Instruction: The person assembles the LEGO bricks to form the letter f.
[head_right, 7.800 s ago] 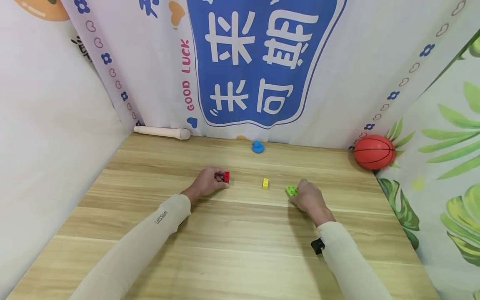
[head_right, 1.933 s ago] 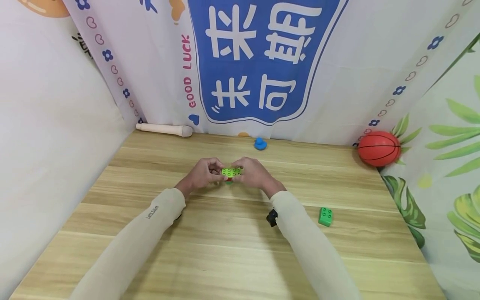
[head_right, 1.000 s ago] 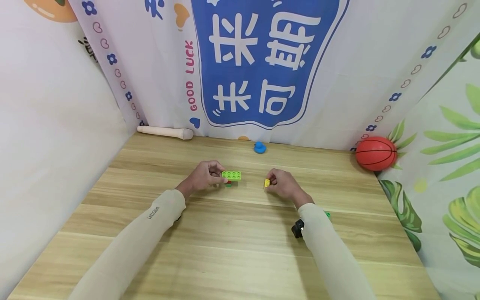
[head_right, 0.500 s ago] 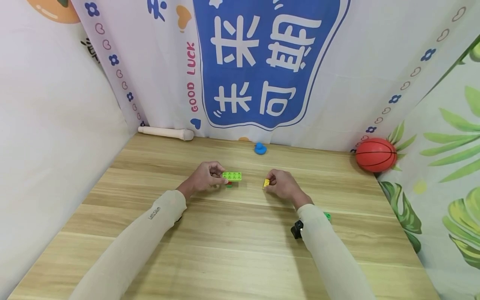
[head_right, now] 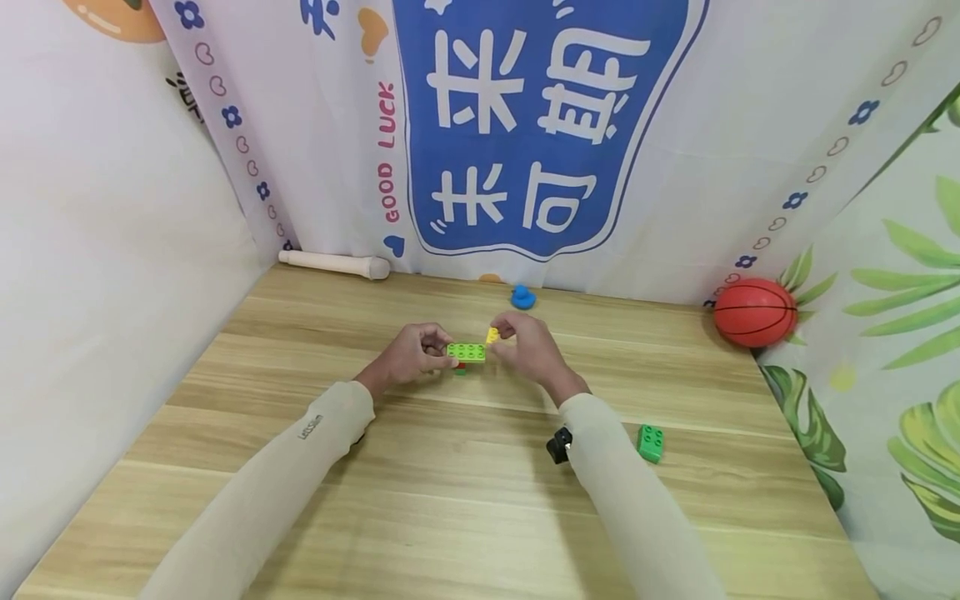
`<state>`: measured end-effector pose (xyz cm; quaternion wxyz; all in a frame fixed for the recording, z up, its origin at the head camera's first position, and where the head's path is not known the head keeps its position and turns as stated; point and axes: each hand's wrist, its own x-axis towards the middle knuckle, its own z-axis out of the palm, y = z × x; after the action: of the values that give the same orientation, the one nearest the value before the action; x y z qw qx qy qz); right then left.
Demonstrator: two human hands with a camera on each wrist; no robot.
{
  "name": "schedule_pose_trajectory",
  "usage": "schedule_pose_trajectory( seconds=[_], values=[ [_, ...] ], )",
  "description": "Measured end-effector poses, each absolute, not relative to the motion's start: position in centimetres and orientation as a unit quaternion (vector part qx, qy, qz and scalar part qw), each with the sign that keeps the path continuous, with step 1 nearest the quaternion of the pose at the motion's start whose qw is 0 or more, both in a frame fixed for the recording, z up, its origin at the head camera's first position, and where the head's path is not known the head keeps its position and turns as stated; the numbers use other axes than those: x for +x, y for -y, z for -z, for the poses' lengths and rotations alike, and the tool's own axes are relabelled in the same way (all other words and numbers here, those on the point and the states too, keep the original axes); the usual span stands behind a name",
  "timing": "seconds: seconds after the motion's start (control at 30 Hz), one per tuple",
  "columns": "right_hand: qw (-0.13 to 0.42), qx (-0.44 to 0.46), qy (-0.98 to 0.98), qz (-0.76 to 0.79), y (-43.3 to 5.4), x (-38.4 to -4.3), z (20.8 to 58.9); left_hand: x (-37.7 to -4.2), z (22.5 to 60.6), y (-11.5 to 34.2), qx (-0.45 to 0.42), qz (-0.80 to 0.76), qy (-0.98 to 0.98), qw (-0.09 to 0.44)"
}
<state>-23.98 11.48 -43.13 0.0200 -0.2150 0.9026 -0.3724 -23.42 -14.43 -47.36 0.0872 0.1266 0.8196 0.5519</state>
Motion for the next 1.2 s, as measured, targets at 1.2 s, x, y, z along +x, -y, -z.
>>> schedule_pose_trajectory(
  seconds=[1.2],
  values=[
    [0.045,-0.271,-0.919,0.283,-7.2,-24.2,42.5,-23.4,47.8,14.4,0.154,-0.539,-0.826,0.059]
  ],
)
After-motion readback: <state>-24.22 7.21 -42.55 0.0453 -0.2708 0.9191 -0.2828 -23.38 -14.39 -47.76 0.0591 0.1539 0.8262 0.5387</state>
